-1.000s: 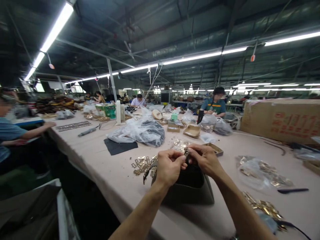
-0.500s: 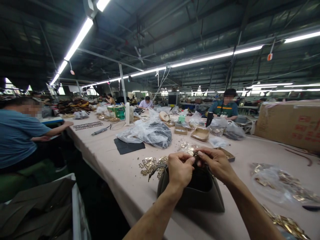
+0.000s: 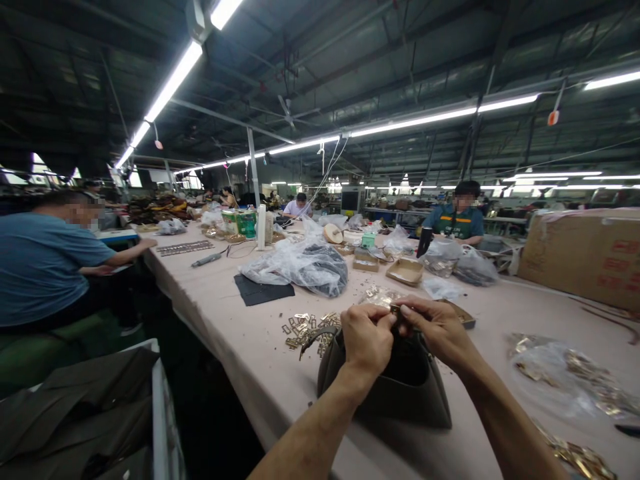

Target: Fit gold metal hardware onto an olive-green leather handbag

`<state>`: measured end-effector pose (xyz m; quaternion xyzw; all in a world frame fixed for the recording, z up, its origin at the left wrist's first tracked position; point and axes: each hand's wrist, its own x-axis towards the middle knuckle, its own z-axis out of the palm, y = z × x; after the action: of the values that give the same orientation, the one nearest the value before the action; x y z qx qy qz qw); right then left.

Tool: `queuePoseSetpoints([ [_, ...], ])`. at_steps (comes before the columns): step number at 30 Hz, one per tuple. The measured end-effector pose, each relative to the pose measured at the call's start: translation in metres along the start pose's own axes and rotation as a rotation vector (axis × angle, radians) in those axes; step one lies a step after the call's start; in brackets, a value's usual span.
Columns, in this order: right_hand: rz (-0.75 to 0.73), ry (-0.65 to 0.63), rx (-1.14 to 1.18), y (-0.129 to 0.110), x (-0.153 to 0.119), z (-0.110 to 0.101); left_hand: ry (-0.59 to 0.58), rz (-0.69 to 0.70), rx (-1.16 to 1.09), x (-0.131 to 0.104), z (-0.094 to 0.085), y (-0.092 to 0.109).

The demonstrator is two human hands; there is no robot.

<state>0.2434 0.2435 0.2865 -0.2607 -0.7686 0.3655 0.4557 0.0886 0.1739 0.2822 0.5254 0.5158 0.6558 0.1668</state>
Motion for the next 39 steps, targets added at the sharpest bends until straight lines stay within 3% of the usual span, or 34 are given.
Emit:
queuePoseSetpoints([
  [7,-0.038,0.02,0.006,-0.006,-0.001,0.004,0.017,0.289,0.244,-0.002,-0.001,0.002],
  [13,-0.036,0.158,-0.018,-0.008,-0.001,0.008,0.061,0.378,0.274,-0.009,0.007,-0.001],
  [22,-0.03,0.283,-0.12,0.004,0.004,0.0,0.101,0.47,0.327,-0.015,0.035,-0.024],
  [25,-0.037,0.24,-0.127,0.006,0.004,-0.004,0.116,0.488,0.322,-0.016,0.04,-0.028],
  [29,-0.059,0.091,-0.08,0.005,0.002,-0.011,0.141,0.489,0.3,-0.017,0.04,-0.03],
  [33,0.014,-0.032,0.022,0.005,-0.002,-0.021,0.136,0.503,0.266,-0.019,0.039,-0.03],
  [39,0.049,-0.063,0.069,0.01,-0.004,-0.029,0.129,0.518,0.257,-0.023,0.042,-0.032],
])
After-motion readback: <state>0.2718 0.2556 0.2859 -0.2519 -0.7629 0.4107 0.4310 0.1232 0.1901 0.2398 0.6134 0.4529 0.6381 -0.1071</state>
